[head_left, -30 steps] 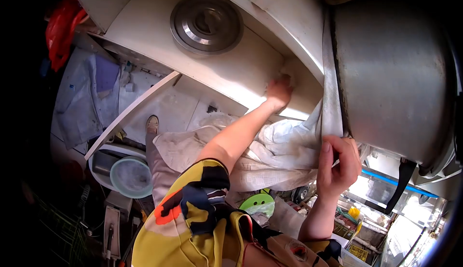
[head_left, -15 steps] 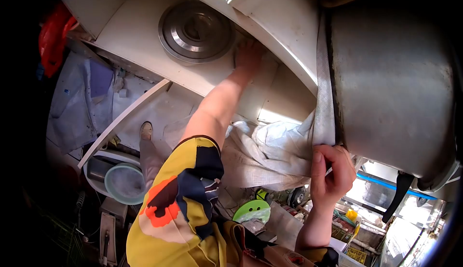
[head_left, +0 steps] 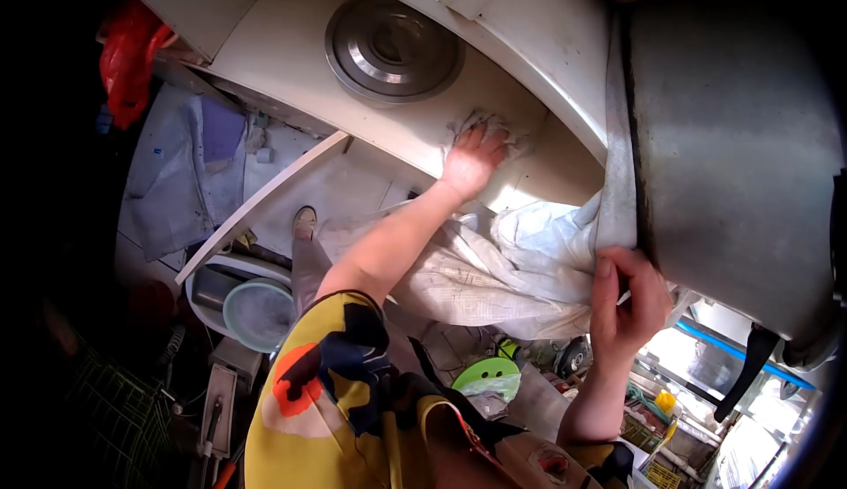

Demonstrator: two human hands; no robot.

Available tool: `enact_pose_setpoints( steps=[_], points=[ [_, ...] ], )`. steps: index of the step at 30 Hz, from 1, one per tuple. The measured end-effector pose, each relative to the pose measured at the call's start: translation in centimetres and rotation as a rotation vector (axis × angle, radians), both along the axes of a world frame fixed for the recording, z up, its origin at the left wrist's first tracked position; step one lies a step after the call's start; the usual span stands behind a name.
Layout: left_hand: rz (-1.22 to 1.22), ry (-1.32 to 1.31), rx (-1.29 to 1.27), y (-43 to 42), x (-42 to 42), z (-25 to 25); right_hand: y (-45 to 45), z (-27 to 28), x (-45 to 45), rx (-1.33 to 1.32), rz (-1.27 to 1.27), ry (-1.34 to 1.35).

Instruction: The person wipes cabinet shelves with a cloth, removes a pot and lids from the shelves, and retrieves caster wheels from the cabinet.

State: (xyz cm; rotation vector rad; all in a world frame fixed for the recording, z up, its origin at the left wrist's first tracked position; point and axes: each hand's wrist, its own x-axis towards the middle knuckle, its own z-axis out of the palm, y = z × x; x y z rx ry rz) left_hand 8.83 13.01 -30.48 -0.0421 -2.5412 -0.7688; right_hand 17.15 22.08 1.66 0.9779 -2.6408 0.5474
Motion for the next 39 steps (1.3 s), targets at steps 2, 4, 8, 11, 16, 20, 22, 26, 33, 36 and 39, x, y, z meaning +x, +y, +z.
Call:
enact_pose_setpoints(
  steps=[2,4,8,11,16,20,22,26,33,36,39],
  points=[
    [-0.019,0.005,-0.028,-3.7,2.2,0.9,0.1,0.0,-0.1,0.010,0.018,0.011],
    [-0.024,-0.037,-0.022,-6.6,3.7,1.2,0.1,-0.1,0.0,-0.005,0.006,-0.011],
    [0.055,-0.057,-0.042,-8.2,5.4,1.4,0.2,-0.4,-0.1,-0.003,0.030,0.004],
    [0.042,-0.162,-0.019,-3.1,6.0,2.1,-0.3,-1.1,0.2,-0.057,-0.006,0.010],
    [-0.347,-0.161,-0.155,2.2,8.0,1.0,-1.0,-1.4,-0.2,-0.072,-0.078,-0.090],
    [-0.316,-0.101,-0.128,-2.2,9.3,0.1,-0.7,-0.7,-0.4,-0.016,-0.043,-0.034],
    [-0.174,-0.107,-0.131,-6.5,10.3,0.0,-0.3,-0.5,-0.3,-0.042,-0.034,-0.091],
    [-0.020,-0.110,-0.157,-11.3,11.4,0.9,-0.2,-0.5,-0.4,-0.057,0.010,-0.085],
    [-0.255,-0.093,-0.195,-1.2,9.1,0.6,-0.2,-0.2,-0.3,-0.029,0.054,-0.097],
    [-0.327,-0.156,-0.292,2.8,8.2,1.0,-0.6,-0.5,-0.7,0.021,0.053,-0.066],
    [-0.330,-0.055,-0.165,0.3,9.0,0.1,-0.3,-0.3,-0.7,0.112,0.095,-0.042]
  ],
)
